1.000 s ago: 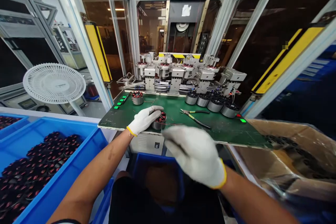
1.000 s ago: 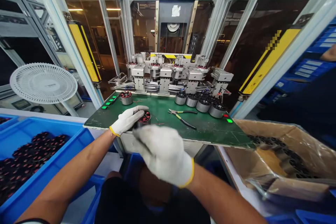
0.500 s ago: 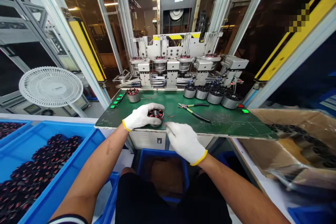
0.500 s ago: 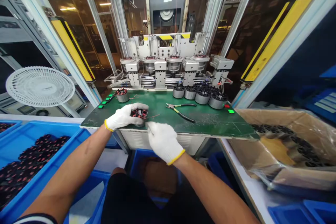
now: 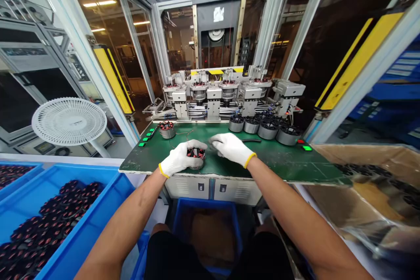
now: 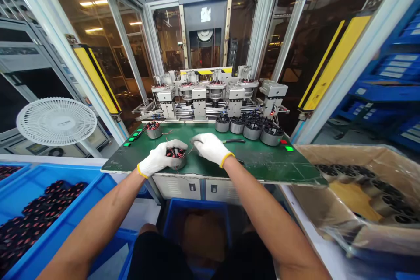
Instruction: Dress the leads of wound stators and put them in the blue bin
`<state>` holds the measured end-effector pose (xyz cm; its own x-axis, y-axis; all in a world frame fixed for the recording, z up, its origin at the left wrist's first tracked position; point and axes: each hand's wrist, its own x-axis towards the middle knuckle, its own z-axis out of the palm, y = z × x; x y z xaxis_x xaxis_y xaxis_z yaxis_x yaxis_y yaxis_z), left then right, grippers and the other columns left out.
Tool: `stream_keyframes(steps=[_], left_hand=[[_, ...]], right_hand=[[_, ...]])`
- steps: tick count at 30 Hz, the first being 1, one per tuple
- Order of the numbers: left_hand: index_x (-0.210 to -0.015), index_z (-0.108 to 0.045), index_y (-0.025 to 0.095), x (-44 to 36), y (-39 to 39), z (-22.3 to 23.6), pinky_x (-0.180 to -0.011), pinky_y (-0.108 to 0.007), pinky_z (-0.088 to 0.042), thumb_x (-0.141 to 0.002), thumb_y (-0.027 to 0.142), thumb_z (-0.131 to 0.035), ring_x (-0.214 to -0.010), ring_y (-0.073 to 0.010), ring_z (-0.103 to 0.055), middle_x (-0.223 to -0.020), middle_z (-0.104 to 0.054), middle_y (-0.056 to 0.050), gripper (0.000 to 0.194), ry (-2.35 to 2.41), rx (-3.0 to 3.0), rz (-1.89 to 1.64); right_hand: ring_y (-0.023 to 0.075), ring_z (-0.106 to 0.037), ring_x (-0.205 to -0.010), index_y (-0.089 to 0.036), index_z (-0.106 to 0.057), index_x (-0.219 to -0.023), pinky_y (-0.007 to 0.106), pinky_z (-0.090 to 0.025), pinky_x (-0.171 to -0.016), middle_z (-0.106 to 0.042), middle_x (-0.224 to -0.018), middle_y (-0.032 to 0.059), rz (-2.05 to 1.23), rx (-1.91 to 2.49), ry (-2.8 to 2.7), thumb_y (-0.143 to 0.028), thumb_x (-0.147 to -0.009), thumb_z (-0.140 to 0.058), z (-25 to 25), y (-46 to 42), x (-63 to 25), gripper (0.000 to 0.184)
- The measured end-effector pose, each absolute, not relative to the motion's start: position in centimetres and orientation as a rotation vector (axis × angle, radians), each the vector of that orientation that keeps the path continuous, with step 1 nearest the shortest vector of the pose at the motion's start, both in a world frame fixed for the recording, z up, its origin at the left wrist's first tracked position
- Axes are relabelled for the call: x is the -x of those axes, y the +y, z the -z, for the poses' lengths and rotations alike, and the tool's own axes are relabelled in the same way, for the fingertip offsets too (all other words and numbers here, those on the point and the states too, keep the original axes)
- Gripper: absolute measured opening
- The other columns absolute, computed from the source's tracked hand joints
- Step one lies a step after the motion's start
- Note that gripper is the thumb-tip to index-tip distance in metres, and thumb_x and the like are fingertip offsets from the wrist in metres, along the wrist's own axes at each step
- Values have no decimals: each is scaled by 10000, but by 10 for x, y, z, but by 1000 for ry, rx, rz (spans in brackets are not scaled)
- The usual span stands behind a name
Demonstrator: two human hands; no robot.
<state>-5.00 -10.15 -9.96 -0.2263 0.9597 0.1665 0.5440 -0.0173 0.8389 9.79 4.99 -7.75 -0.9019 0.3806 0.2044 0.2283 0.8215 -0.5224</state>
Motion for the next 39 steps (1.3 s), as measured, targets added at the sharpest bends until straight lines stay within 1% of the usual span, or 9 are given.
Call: stream_keyframes(steps=[3,9,15,18,23,28,31,36,39], left_hand=[[-1101,-640,196,50,-101,98,-940,-324,-462,-632,239,-698,-1006,-211,-609,-1103,-663,-25,475,1761,-1573,-1194],[-1079,-661,193,51,-101,100,-858,-301,-472,-612,221,-719,-904,-187,-606,-987,-672,-5,471,1731,-1502,-1246],[-1257,-541,194,50,-98,106,-766,-291,-494,-590,153,-718,-824,-157,-587,-1008,-646,-15,691,1494,-1340,-1429],[-1164,-588,170,50,-97,107,-767,-296,-495,-580,165,-741,-810,-157,-586,-971,-645,-20,604,1536,-1380,-1405],[-1103,-594,162,54,-95,103,-759,-310,-505,-600,210,-738,-793,-162,-602,-949,-649,-20,525,1586,-1449,-1309],[-1235,-530,194,59,-116,85,-947,-393,-462,-672,299,-720,-1064,-232,-584,-1191,-612,-66,604,1990,-1675,-1329],[-1174,-552,206,45,-139,79,-885,-370,-482,-797,358,-629,-1029,-224,-595,-1147,-622,-73,414,2463,-1861,-1480],[-1057,-593,193,-3,-145,95,-659,-340,-471,-890,169,-437,-788,-213,-621,-922,-654,-77,229,2327,-2704,-109],[-980,-580,148,-15,-137,106,-576,-347,-438,-891,107,-361,-719,-236,-596,-816,-613,-93,239,2439,-2651,240]], right_hand=[[117,-630,-705,-147,-688,-1067,191,-448,-618,-713,-934,33,-779,454,-2734,-142,-877,-418,76,48,-76,330],[208,-618,-1000,-196,-641,-1154,304,-444,-887,-675,-1108,66,-226,686,-2244,-263,-940,-421,79,18,-118,315],[193,-648,-814,-222,-491,-1341,289,-467,-679,-517,-1365,82,154,585,-2646,-273,-962,-375,101,-22,-122,399],[202,-632,-804,-235,-503,-1330,294,-432,-631,-519,-1352,95,354,572,-2679,-242,-991,-251,113,-20,-116,422],[219,-632,-802,-221,-614,-1190,295,-428,-687,-682,-940,67,196,501,-2678,-297,-989,-341,125,4,-122,348],[180,-637,-951,-211,-658,-1105,262,-433,-829,-697,-1041,38,-221,348,-2610,-280,-967,-449,131,21,-121,259],[184,-636,-968,-201,-655,-1108,266,-433,-842,-699,-1045,38,-294,329,-2591,-272,-959,-463,131,23,-120,253],[186,-620,-1004,-188,-621,-1154,268,-419,-863,-682,-1099,42,-308,311,-2634,-223,-952,-431,127,21,-122,280],[185,-627,-950,-212,-600,-1177,268,-417,-806,-682,-1073,37,-211,359,-2677,-222,-953,-389,123,18,-123,307]])
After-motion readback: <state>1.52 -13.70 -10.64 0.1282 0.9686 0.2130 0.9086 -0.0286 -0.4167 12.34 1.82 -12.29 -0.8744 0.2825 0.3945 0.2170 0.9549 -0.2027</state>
